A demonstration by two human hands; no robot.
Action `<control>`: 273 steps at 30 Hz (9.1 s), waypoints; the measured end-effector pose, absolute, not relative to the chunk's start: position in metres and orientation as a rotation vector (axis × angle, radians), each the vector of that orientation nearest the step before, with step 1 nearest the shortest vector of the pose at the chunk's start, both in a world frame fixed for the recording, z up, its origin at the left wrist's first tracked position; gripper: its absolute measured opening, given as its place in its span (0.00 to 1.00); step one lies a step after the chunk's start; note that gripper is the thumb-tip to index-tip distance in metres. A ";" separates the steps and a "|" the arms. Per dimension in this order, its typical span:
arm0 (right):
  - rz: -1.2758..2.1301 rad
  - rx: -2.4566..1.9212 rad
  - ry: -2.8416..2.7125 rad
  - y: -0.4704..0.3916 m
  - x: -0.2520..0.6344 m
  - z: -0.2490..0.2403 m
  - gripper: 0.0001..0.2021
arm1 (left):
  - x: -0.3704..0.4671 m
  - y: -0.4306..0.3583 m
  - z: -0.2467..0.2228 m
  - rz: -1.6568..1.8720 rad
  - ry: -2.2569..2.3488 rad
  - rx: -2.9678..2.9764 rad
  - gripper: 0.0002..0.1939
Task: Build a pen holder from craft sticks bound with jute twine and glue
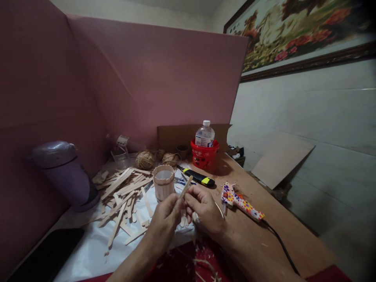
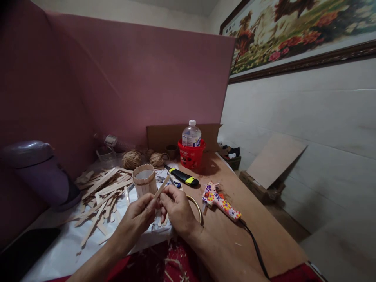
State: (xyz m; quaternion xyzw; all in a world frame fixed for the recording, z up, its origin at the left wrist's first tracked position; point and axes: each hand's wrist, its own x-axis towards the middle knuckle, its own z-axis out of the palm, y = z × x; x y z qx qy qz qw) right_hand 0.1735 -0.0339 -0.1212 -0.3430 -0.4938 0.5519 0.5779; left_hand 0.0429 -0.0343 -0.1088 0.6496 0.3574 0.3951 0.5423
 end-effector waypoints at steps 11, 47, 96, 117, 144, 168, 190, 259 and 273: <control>1.370 -0.819 -0.997 -0.036 0.169 -0.117 0.19 | 0.045 -0.034 -0.120 0.932 0.896 1.585 0.18; 1.581 -0.853 -0.837 -0.038 0.173 -0.112 0.07 | 0.048 -0.034 -0.122 0.951 0.904 1.545 0.15; 1.242 -1.063 -1.190 -0.046 0.169 -0.107 0.06 | 0.040 -0.030 -0.105 1.221 0.800 1.038 0.14; 1.385 -0.984 -1.159 -0.052 0.168 -0.096 0.06 | 0.046 -0.039 -0.108 1.212 0.792 0.972 0.15; 1.620 -0.887 -1.121 -0.051 0.168 -0.101 0.13 | 0.047 -0.039 -0.104 1.266 0.786 0.914 0.16; 1.548 -0.937 -1.024 -0.058 0.162 -0.100 0.05 | 0.051 -0.040 -0.102 1.248 0.813 0.990 0.17; 1.632 -0.845 -1.039 -0.058 0.163 -0.100 0.09 | 0.046 -0.039 -0.098 1.254 0.793 0.933 0.16; 1.344 -0.879 -1.211 -0.054 0.164 -0.101 0.11 | 0.037 -0.032 -0.099 1.211 0.829 1.171 0.19; 1.150 -0.809 -0.994 -0.045 0.171 -0.108 0.12 | 0.044 -0.035 -0.106 0.965 0.699 1.269 0.12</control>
